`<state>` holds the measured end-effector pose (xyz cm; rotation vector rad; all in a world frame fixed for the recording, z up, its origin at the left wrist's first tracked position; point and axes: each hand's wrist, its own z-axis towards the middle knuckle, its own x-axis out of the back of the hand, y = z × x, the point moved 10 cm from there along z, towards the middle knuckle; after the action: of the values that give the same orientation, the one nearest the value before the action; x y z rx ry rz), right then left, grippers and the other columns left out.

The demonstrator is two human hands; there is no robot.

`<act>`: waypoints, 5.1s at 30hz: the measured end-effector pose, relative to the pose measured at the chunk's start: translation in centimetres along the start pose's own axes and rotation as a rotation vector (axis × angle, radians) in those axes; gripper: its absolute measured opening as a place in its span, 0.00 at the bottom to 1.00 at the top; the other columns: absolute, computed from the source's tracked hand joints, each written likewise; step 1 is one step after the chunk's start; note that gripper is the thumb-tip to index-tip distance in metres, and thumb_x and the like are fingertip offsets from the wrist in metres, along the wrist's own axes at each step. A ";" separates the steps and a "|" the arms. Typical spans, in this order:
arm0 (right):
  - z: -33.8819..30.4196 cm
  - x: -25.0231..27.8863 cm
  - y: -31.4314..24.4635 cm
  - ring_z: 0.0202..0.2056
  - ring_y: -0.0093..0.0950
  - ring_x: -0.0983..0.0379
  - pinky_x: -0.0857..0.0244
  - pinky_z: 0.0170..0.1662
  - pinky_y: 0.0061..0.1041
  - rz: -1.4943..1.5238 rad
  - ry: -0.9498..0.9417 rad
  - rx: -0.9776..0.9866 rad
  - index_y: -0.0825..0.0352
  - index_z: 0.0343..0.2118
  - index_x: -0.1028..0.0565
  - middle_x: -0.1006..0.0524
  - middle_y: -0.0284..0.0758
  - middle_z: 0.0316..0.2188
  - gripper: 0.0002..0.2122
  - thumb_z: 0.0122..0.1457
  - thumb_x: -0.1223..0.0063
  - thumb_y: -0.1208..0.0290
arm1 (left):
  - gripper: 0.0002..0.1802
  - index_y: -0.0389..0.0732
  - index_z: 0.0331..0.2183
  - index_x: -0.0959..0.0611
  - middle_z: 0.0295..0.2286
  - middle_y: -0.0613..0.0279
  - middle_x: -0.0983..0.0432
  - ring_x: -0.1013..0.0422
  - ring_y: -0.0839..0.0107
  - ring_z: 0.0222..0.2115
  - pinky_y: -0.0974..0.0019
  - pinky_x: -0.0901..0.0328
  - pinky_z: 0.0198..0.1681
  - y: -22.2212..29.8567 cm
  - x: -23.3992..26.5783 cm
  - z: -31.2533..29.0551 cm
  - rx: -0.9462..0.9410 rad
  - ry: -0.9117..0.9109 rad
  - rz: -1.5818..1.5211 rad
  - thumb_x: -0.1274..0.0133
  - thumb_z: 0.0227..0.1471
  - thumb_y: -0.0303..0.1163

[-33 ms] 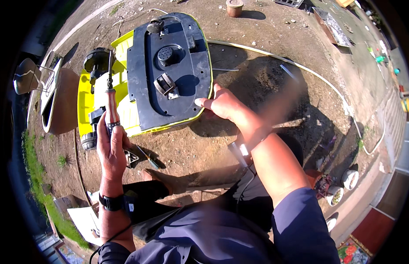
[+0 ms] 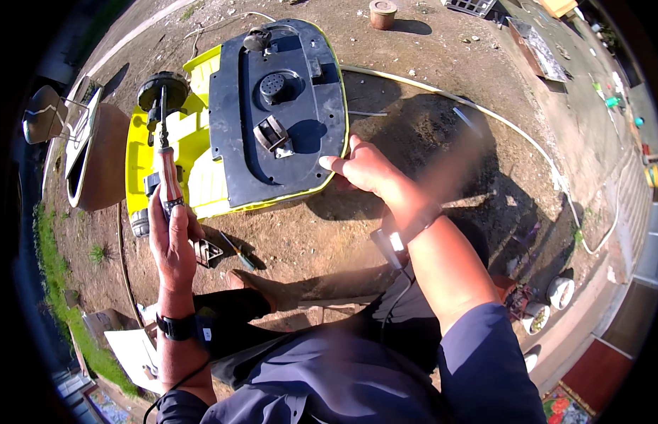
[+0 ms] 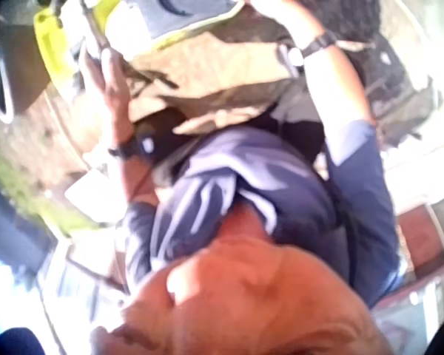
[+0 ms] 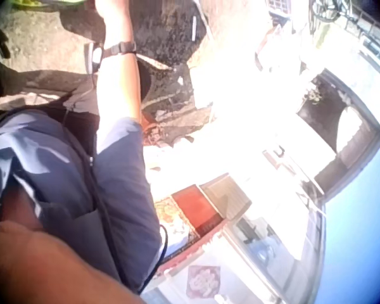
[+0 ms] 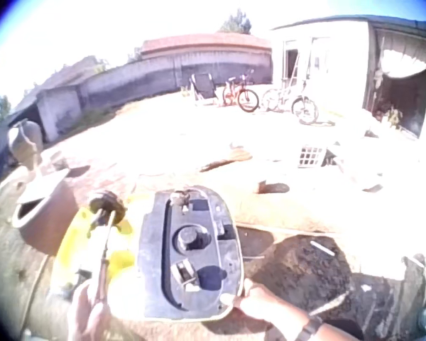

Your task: The person unscrews a panel from a yellow toy car, removes a component, and replaces a screw using a screwdriver.

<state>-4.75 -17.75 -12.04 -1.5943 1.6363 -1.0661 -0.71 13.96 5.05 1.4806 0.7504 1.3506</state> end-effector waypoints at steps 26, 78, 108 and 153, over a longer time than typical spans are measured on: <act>2.1 -10.0 -20.5 0.52 0.42 0.27 0.34 0.56 0.36 -0.935 0.259 0.700 0.68 0.56 0.28 0.24 0.46 0.49 0.30 0.54 0.36 0.56 | 0.19 0.40 0.50 0.29 0.38 0.59 0.24 0.23 0.67 0.35 0.67 0.31 0.37 -24.3 24.7 -3.9 0.422 0.924 -0.864 0.51 0.65 0.42; 21.6 -16.2 -26.9 0.33 0.30 0.19 0.27 0.37 0.29 -0.740 -0.034 0.288 0.69 0.44 0.20 0.16 0.38 0.35 0.21 0.48 0.31 0.62 | 0.20 0.37 0.53 0.34 0.46 0.51 0.26 0.23 0.58 0.43 0.60 0.26 0.43 -25.3 16.8 -0.3 0.530 0.890 -1.069 0.55 0.66 0.38; 15.3 -10.9 -10.6 0.48 0.36 0.24 0.27 0.44 0.39 -0.079 0.387 -0.248 0.65 0.55 0.31 0.23 0.39 0.48 0.23 0.64 0.45 0.54 | 0.20 0.35 0.52 0.27 0.30 0.71 0.28 0.35 0.83 0.25 0.77 0.39 0.28 -25.6 15.8 0.5 0.499 0.679 -0.860 0.49 0.64 0.36; 18.1 20.3 0.6 0.35 0.25 0.22 0.26 0.37 0.36 0.388 0.433 -0.039 0.53 0.46 0.24 0.19 0.26 0.35 0.13 0.69 0.56 0.53 | 0.25 0.34 0.59 0.29 0.53 0.57 0.28 0.28 0.69 0.49 0.67 0.34 0.52 -24.3 16.7 -0.1 0.289 0.774 -0.494 0.59 0.69 0.40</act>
<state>8.79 -40.22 -19.23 -1.0436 2.1512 -1.2234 6.36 37.62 -11.06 0.8398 1.7350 1.4442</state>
